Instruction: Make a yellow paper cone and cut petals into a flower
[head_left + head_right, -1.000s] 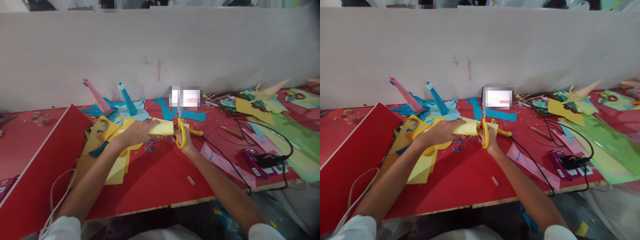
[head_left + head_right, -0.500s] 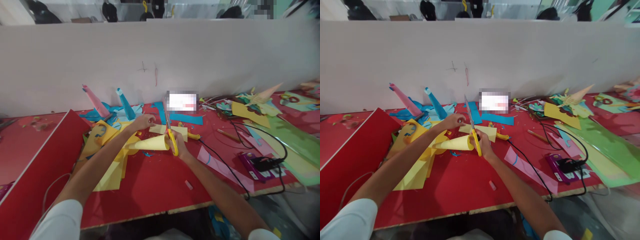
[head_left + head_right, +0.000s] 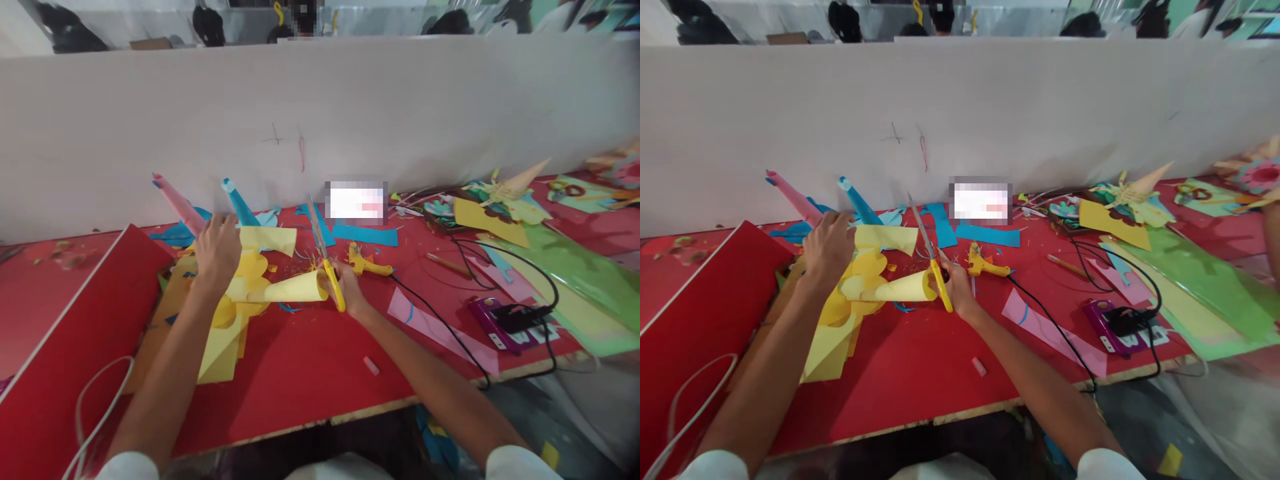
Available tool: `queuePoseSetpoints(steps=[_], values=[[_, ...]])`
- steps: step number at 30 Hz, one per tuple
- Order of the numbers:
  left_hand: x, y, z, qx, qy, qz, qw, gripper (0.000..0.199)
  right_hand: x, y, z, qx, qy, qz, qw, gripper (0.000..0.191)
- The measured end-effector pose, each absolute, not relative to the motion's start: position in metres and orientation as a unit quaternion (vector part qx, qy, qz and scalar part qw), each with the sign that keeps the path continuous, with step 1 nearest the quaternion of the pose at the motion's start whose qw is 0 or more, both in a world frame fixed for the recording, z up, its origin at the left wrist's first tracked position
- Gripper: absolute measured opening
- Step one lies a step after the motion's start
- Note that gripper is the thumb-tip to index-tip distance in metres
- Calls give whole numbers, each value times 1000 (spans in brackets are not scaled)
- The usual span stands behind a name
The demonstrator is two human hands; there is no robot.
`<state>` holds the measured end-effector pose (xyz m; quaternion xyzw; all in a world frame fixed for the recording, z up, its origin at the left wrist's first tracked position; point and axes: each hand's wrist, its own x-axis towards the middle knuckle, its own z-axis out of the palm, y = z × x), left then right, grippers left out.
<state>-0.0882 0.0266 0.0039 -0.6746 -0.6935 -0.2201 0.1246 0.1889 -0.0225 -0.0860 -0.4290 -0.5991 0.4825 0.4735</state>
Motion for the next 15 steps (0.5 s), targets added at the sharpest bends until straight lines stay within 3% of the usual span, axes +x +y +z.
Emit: queuePoseSetpoints(steps=[3, 5, 7, 9, 10, 15], values=[[-69, 5, 19, -752, -615, -228, 63, 44, 188, -16, -96, -428, -563, 487, 512, 37], [-49, -5, 23, -820, -522, -217, -91, 48, 188, -13, -102, -437, -547, 484, 525, 36], [-29, -15, 19, -864, -437, -148, -204, 69, 189, -11, -104, -441, -529, 498, 528, 37], [-12, -24, 11, -876, -433, -73, -202, 96, 190, -10, -104, -440, -513, 514, 529, 38], [-6, -28, 7, -875, -445, -40, -184, 98, 190, -10, -104, -441, -507, 516, 531, 38], [1, -26, -1, -831, -539, -52, -131, 66, 189, -10, -99, -457, -496, 527, 517, 44]])
